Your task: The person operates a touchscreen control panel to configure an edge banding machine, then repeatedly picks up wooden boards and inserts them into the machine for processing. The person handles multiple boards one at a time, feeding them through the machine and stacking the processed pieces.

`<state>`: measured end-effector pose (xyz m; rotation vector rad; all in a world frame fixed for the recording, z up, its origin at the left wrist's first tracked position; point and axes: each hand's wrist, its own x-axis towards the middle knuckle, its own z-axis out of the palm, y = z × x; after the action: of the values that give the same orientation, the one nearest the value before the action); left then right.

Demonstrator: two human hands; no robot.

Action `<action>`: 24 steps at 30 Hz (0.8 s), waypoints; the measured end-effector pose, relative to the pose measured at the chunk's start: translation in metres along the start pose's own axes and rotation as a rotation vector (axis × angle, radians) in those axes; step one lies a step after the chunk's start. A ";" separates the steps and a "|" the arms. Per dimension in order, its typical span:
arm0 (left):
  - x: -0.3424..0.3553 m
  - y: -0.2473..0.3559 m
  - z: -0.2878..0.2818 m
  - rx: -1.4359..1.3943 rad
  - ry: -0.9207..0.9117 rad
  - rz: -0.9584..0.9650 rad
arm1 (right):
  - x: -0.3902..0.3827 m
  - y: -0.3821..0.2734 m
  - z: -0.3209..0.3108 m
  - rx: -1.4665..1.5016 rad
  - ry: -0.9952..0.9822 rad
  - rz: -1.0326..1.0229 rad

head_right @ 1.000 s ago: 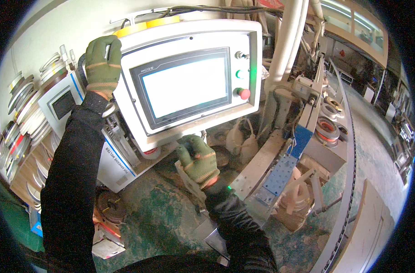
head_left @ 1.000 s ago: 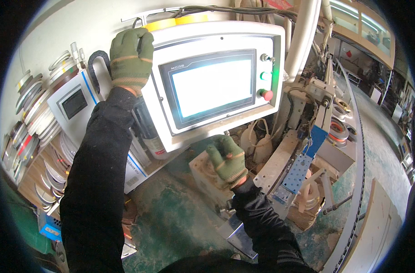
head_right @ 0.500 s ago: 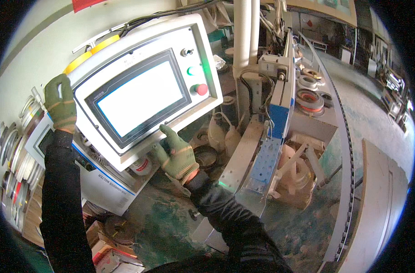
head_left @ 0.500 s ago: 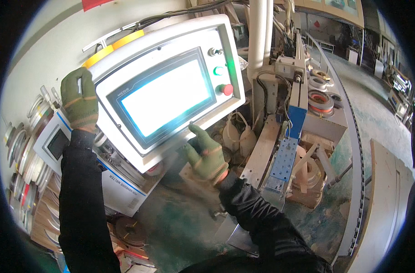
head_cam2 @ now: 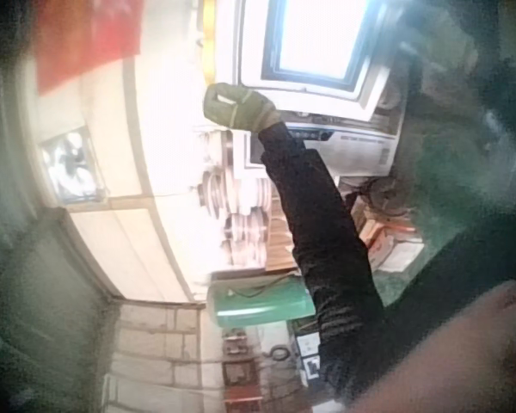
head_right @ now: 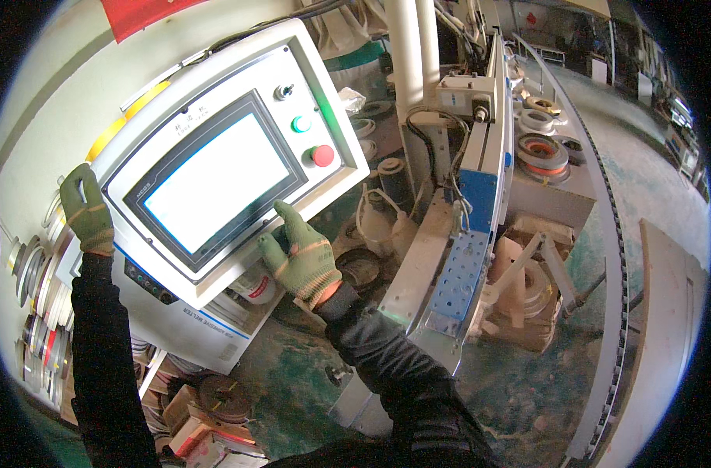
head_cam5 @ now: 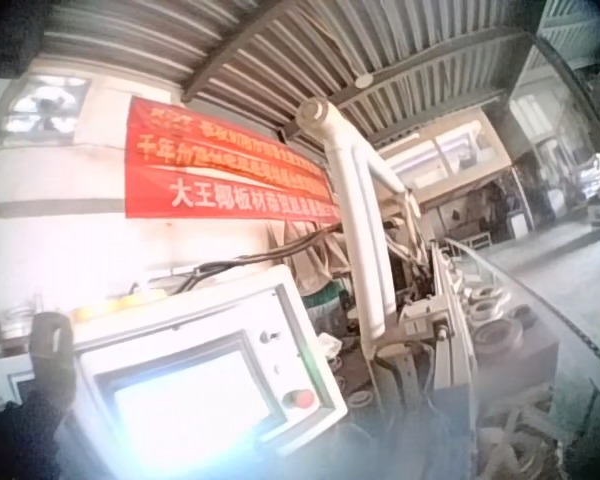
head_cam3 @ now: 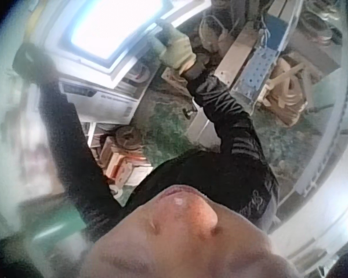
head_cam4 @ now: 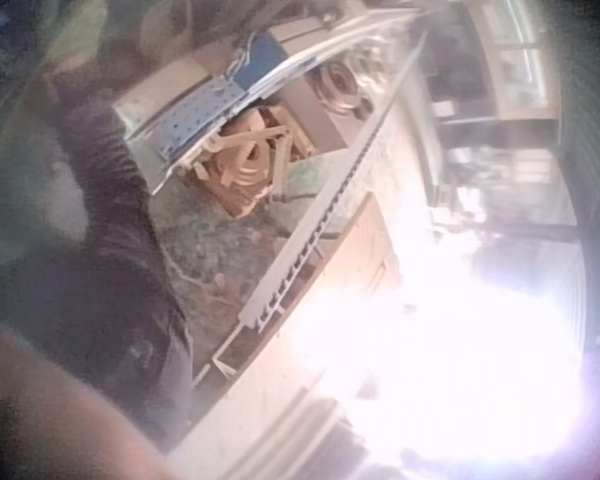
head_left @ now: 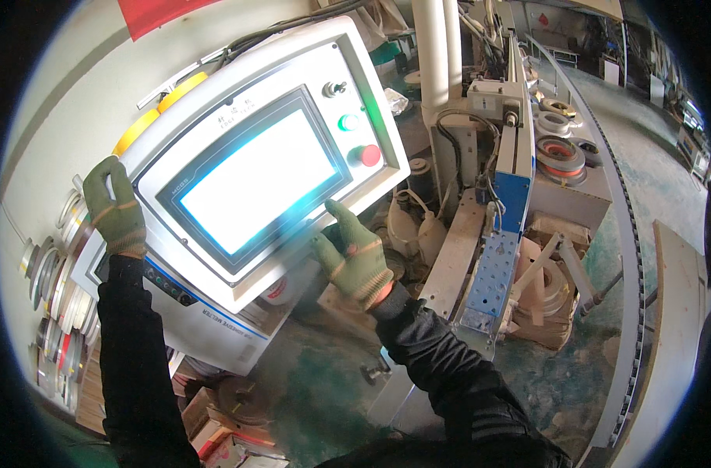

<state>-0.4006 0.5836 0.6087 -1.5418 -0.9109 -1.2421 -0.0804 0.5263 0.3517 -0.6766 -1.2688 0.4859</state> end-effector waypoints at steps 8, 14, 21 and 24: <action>0.001 -0.002 -0.001 -0.011 0.028 0.004 | 0.006 0.007 -0.005 -0.064 0.036 -0.040; 0.002 -0.007 -0.001 0.016 0.012 -0.008 | 0.008 0.007 -0.004 -0.086 0.026 -0.034; 0.000 -0.008 0.000 0.015 0.030 -0.004 | 0.014 0.014 -0.003 -0.120 0.034 -0.071; -0.001 -0.006 0.000 -0.027 0.035 -0.009 | 0.021 0.016 -0.003 -0.153 0.048 -0.105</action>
<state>-0.4066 0.5853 0.6093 -1.5334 -0.8828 -1.2893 -0.0717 0.5511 0.3545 -0.7410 -1.2983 0.2865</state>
